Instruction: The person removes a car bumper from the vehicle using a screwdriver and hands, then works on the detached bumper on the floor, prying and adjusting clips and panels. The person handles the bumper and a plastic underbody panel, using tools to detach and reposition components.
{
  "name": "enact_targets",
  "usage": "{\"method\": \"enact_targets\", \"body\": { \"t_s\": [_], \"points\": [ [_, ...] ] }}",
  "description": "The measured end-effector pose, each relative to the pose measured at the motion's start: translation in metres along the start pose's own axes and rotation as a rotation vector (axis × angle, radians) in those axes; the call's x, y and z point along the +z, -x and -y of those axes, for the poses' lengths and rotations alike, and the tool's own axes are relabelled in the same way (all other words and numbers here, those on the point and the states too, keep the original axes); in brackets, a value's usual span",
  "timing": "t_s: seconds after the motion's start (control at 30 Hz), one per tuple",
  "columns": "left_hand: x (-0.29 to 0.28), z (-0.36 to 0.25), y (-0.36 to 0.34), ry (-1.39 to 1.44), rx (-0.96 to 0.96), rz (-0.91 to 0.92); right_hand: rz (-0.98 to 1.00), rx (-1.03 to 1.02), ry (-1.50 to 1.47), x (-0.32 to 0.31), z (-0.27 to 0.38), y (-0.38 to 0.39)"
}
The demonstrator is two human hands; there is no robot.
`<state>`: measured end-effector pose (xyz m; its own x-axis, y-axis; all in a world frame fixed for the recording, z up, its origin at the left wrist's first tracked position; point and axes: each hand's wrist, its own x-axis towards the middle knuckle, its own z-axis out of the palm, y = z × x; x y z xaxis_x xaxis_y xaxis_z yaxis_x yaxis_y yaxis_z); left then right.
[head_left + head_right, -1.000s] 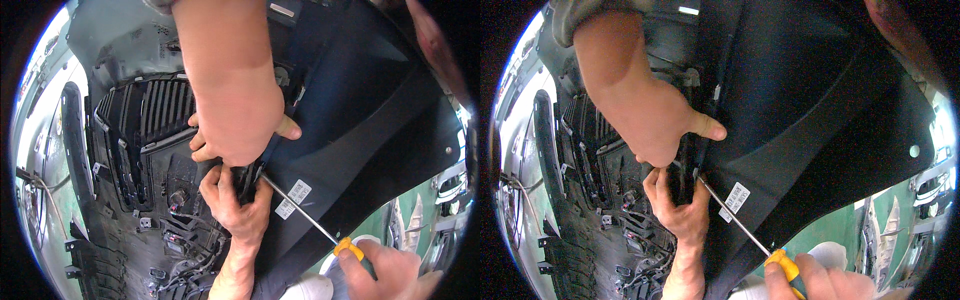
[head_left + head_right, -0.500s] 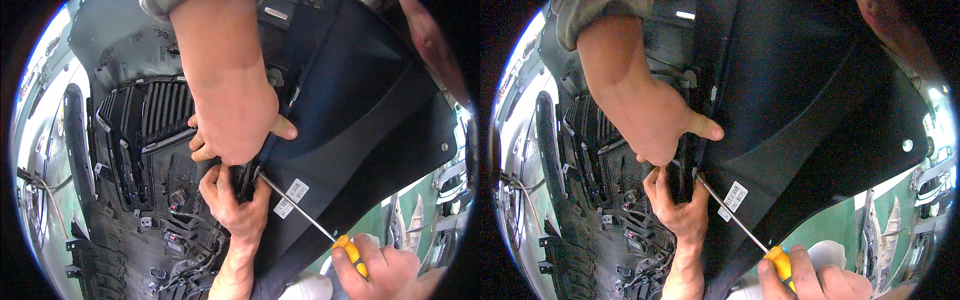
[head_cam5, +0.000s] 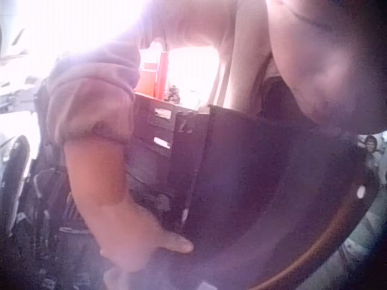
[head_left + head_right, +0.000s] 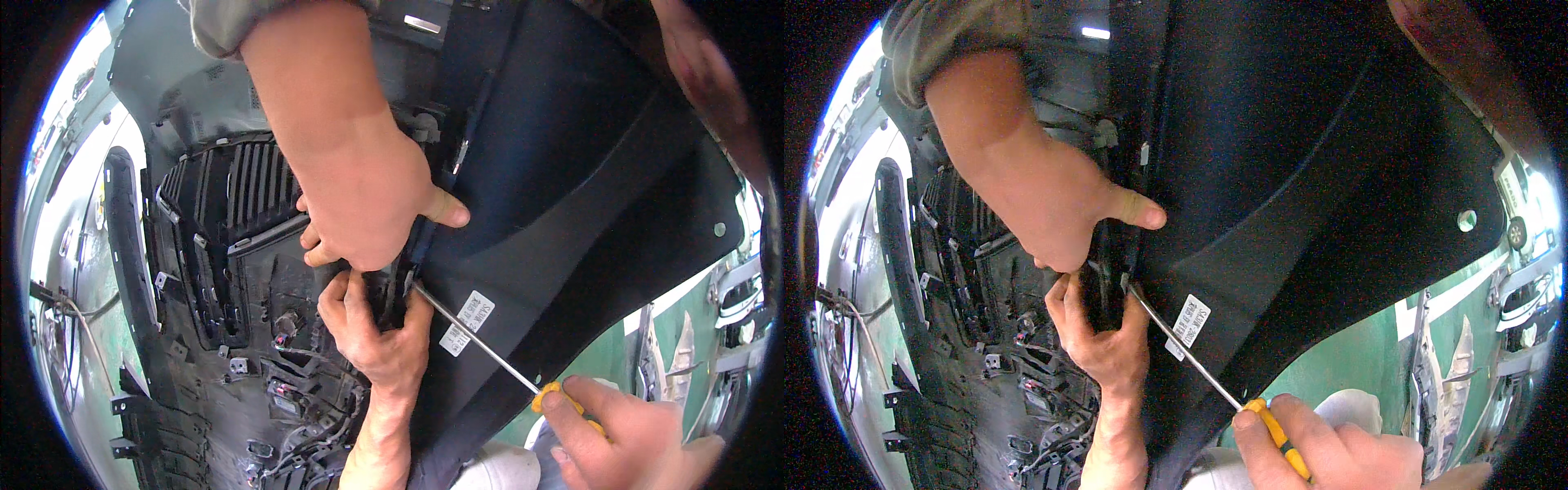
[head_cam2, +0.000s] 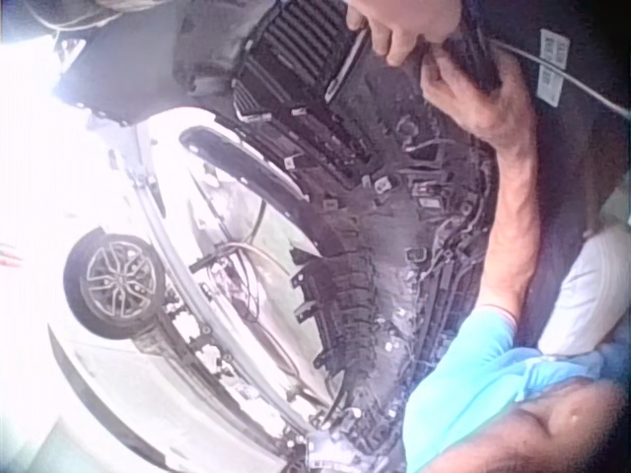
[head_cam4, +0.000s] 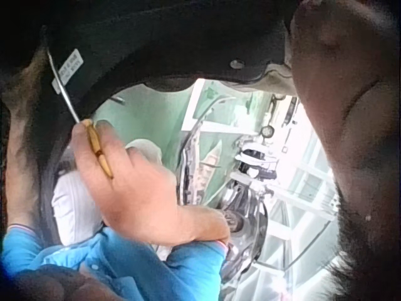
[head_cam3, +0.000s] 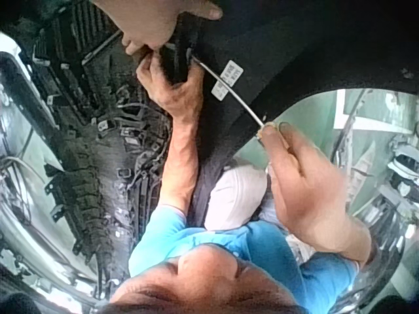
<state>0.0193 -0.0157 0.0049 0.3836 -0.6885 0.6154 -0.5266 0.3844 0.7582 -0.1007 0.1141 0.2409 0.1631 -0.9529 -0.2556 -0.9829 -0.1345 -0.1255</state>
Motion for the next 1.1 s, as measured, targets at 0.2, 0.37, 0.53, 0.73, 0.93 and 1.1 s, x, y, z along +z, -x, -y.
{"method": "enact_targets", "body": {
  "t_s": [0.2, 0.37, 0.53, 0.73, 0.93, 1.1],
  "points": [
    [0.000, 0.000, 0.001, 0.030, -0.045, 0.003, 0.093, 0.039, 0.029, -0.001, 0.002, -0.002],
    [0.002, 0.001, 0.002, 0.008, -0.025, -0.004, 0.010, 0.028, -0.328, -0.005, -0.010, -0.007],
    [0.004, 0.004, 0.002, -0.024, 0.008, 0.003, 0.029, 0.053, -0.316, -0.009, -0.011, -0.003],
    [-0.001, -0.001, -0.002, -0.038, 0.004, 0.036, -0.051, -0.073, -0.148, -0.050, -0.063, 0.057],
    [-0.008, -0.008, 0.000, -0.021, -0.069, 0.125, 0.314, 0.121, -0.834, 0.021, -0.285, 0.092],
    [-0.023, -0.003, -0.004, -0.249, -0.160, 0.302, 0.396, 0.297, -0.965, 0.138, -0.385, 0.081]
  ]
}}
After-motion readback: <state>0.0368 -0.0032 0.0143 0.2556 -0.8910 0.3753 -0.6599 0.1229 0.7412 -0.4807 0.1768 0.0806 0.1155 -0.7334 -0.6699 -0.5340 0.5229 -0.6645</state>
